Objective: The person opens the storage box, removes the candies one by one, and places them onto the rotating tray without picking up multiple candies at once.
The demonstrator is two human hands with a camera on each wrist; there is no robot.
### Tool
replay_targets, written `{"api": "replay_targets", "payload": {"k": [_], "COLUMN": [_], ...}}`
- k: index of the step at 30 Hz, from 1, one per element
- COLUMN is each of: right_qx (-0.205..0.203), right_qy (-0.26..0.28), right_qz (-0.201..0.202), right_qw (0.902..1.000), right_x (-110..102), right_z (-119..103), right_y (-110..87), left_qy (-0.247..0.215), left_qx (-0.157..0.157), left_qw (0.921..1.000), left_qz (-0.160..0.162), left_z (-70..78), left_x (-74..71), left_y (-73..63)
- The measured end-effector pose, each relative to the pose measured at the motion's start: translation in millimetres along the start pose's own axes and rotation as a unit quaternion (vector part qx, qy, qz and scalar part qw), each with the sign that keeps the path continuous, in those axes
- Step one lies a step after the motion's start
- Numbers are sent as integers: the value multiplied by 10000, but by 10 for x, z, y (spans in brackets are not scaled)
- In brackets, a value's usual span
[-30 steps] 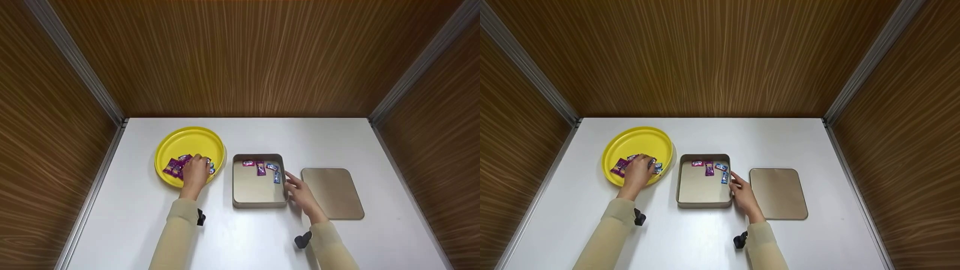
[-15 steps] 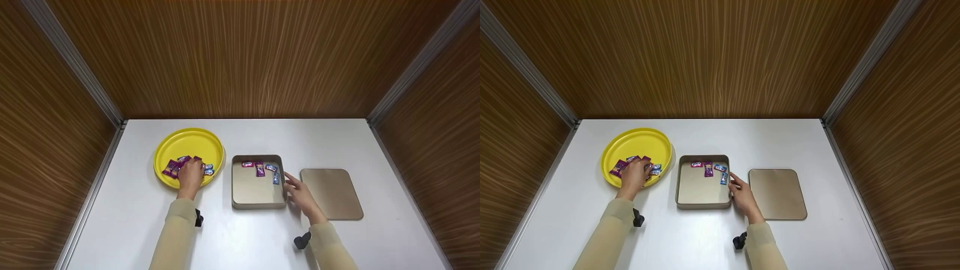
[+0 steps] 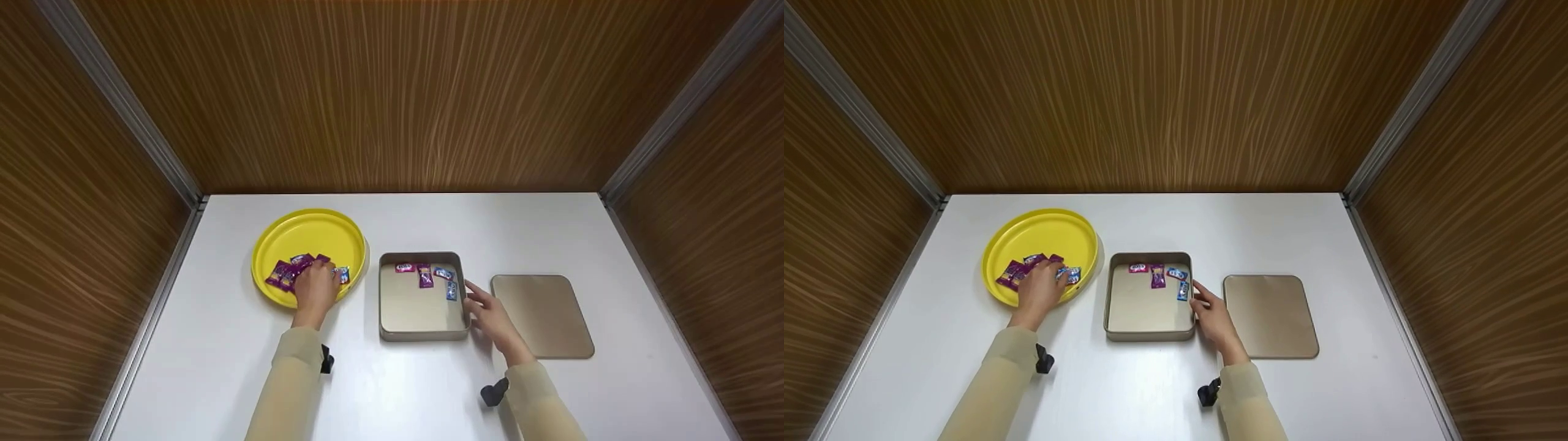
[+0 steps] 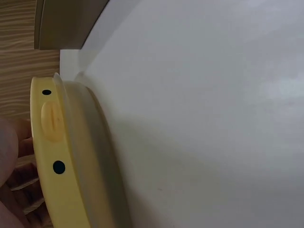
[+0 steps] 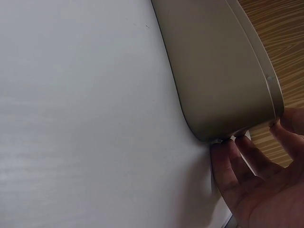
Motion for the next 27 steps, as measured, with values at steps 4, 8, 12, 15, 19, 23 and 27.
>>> {"api": "replay_targets", "payload": {"k": [4,8,12,15,19,23,27], "right_qx": [9,4,26,30,30,8,-32], "right_qy": [65,98,116,137,101,-7,-95], "right_qz": [15,7,14,33,47,93,79], "right_qw": [10000,10000,9999,9999,9999,10000,9999], "right_x": [-3,-5,-7,-6,4,22,42], "right_z": [10,11,8,11,0,-29,-121], "right_y": [2,-3,-8,-9,-5,27,39], "left_qy": [-47,-106,-181,-182,-135,-93,-87], "left_qx": [227,459,731,924,1139,1279,1521], "left_qw": [9995,9983,9966,9953,9934,9917,9882], "left_qz": [221,337,330,213,71,-100,-149], "left_z": [136,313,511,655,838,997,1132], "left_x": [-27,-54,-83,-109,-141,-154,-125], "left_y": [-11,-16,-31,-57,-82,-90,-115]}}
Point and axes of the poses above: each hand's wrist, its own y-axis towards the middle knuckle, its own x-axis out of the palm, z = x × y, the point moved 1 cm from there along y, towards the middle knuckle, and after that the axes turned 9 degrees about y, right-handed, at the moved point
